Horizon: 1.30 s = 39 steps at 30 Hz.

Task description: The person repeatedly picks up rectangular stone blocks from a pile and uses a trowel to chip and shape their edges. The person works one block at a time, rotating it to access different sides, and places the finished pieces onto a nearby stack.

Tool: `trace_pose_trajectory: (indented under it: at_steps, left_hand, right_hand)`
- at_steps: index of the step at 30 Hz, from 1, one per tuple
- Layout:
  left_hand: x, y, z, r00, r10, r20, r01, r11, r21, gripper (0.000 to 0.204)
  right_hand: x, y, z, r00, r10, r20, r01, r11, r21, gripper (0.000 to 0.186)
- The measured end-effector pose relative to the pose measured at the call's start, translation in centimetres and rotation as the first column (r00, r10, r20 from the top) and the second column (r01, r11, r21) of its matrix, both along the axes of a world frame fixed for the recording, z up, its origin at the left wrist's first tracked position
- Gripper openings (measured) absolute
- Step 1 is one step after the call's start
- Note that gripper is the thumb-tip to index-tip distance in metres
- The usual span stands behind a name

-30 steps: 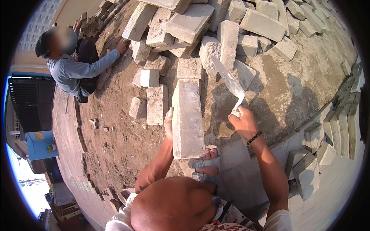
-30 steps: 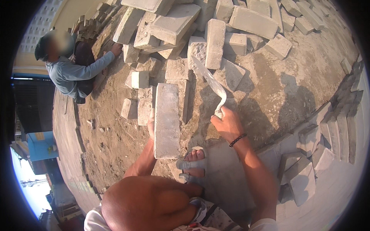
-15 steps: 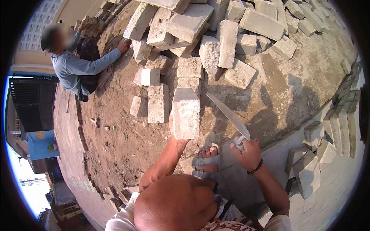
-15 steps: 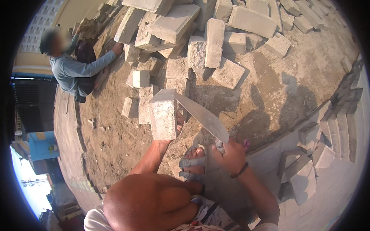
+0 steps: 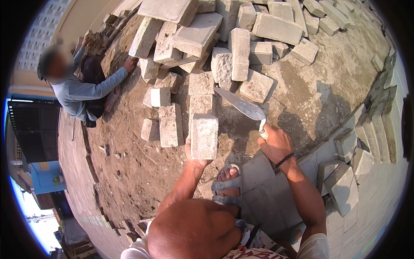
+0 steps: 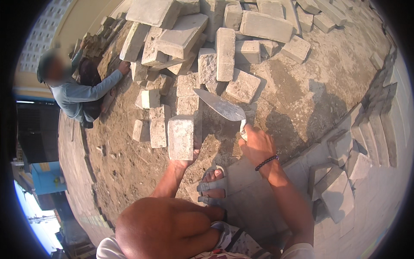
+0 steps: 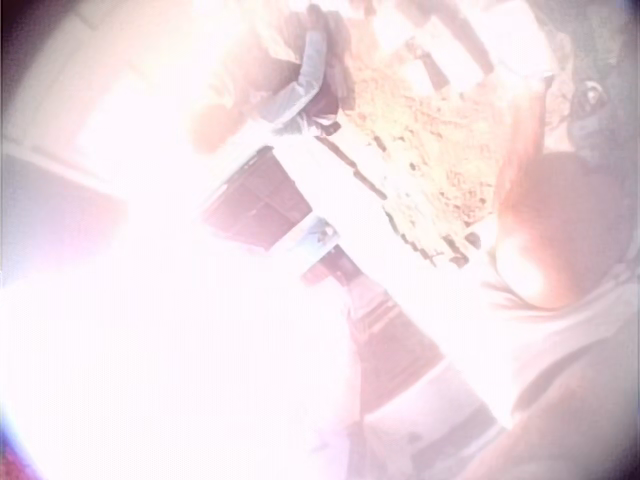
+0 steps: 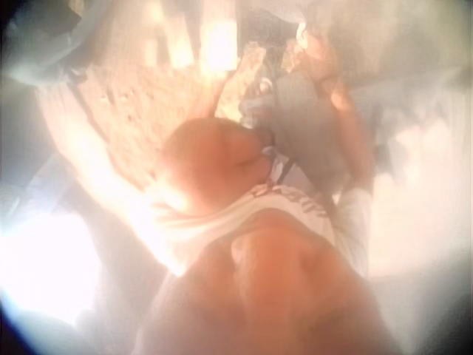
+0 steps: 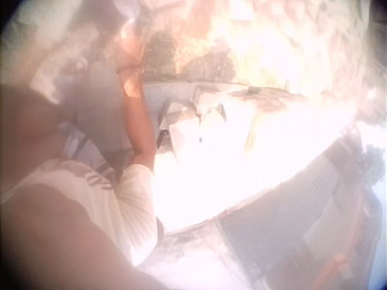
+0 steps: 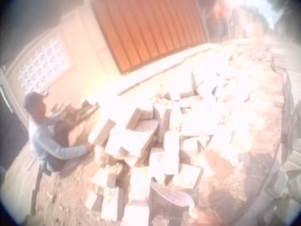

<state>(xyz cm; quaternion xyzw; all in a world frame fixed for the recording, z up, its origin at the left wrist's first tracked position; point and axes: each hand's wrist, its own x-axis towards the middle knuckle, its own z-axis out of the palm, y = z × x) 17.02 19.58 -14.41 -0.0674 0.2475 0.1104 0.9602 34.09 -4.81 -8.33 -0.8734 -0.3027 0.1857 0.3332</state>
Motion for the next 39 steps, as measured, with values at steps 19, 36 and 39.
trace_pose_trajectory:
  at_steps: [19,36,39]
  left_hand:
    - [2.7,-1.5,10.8,0.952,-0.276,-0.136,0.304,0.78,0.546,0.063]
    - [14.9,-9.1,14.3,0.769,-0.428,-0.476,0.61,0.267,0.746,0.063]
    - [20.3,-14.8,19.6,0.69,-0.542,-0.479,0.577,0.012,0.817,0.062]
  right_hand:
    - [-3.9,-3.1,0.0,0.899,-0.091,-0.429,0.188,0.964,0.188,0.025]
    - [-9.1,-33.3,20.2,0.925,-0.048,-0.377,-0.227,0.726,-0.649,0.034]
    - [-13.2,-39.3,23.2,0.902,-0.286,-0.323,-0.025,0.713,-0.701,0.032]
